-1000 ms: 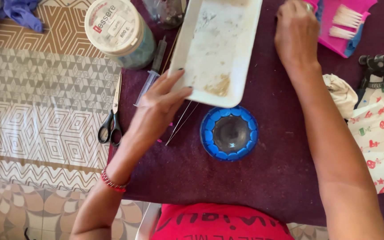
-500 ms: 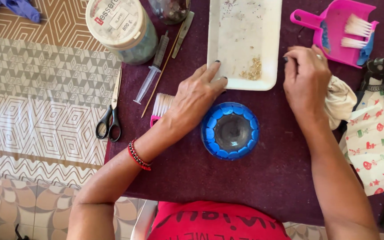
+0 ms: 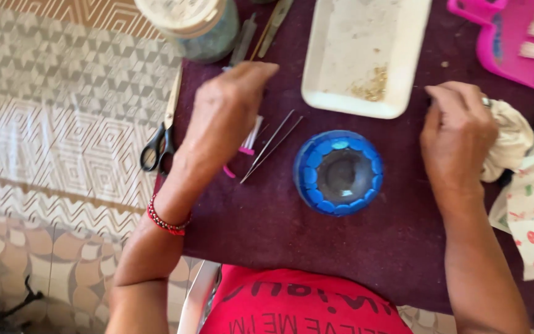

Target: Decorating a blue cylindrical object by gluing small beads onto its surface.

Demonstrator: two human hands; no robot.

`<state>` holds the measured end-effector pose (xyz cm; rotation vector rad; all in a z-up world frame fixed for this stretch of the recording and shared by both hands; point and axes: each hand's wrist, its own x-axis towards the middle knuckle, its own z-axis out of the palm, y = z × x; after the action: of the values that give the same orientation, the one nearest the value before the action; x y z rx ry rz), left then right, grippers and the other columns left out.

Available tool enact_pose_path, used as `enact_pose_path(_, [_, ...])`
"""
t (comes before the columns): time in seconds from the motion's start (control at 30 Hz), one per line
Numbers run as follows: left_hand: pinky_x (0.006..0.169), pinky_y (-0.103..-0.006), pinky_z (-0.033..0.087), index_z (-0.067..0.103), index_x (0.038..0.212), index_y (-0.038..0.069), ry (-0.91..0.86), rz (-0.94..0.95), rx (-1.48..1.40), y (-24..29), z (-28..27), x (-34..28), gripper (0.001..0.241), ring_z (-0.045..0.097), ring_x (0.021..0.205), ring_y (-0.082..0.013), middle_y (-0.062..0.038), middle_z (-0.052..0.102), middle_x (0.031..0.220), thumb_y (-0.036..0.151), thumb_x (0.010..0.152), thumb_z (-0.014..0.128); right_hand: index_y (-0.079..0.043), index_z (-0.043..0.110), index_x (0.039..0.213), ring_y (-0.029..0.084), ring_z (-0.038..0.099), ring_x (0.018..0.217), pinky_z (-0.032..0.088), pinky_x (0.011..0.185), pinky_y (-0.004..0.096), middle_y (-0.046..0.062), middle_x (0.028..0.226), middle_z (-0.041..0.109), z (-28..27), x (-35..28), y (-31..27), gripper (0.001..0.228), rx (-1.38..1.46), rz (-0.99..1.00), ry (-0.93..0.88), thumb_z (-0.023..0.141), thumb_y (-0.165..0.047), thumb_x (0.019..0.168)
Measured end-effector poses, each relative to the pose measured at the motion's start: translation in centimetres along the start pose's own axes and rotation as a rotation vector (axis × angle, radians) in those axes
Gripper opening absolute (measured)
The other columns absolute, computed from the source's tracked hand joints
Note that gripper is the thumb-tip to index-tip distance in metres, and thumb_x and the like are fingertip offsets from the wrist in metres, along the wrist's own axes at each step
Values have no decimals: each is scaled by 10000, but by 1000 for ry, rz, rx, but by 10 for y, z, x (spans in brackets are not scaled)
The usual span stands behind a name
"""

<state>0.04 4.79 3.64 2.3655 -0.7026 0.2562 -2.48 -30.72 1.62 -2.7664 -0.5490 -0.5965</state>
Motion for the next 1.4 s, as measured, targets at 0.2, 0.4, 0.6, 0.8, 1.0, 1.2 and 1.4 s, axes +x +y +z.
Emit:
enact_pose_path(0.2, [725,-417,497,742,1013,55,29,-113,-39,4,-15,-11,213,686,839,-316,-107,699,949,-37,889,594,150,790,1158,409,699,1002,540,925,483,269,1100,747,-11,3,-11,193,73,-83,89,665,237,1040])
enact_pose_path(0.4, [792,-457,459,611,939,105,-212,-4,216,14,9,-17,517,540,942,-313,-104,568,1001,432,705,935,198,782,1158,441,732,1009,587,926,517,324,1124,759,-9,1,-23,157,105,-208,160,709,317,1086])
enact_pose_path(0.6, [740,-441,436,588,954,127,-74,-98,342,21,46,-17,525,546,903,-305,-94,552,996,502,752,895,152,808,1169,416,736,1009,582,892,489,282,1127,773,-4,-3,-24,129,105,-194,95,742,238,1099])
enact_pose_path(0.8, [749,-466,447,602,907,101,50,-143,378,4,40,-13,332,534,903,-327,-106,548,969,307,828,851,187,759,1191,429,728,975,584,885,493,301,1114,768,-1,0,-27,90,136,-207,111,683,166,1146])
enact_pose_path(1.0, [684,-438,415,708,1071,13,206,-98,319,-11,7,-6,273,571,811,-306,-152,657,938,-119,891,551,204,690,1258,407,748,936,592,838,479,263,1077,782,-1,-3,-28,138,111,-197,170,661,90,1186])
enact_pose_path(1.2, [740,-409,442,660,1018,21,302,-240,438,-7,-25,-8,118,544,832,-280,-112,626,926,-41,920,680,153,756,1165,411,730,916,552,808,474,269,1087,777,0,-6,-26,227,134,-216,165,623,-27,1204])
enact_pose_path(1.4, [666,-415,491,626,904,21,282,-199,613,-5,5,-4,56,568,751,-288,-135,628,858,-26,935,623,122,733,1060,377,723,844,528,730,438,238,991,756,0,-8,-26,174,177,-230,158,663,3,1167])
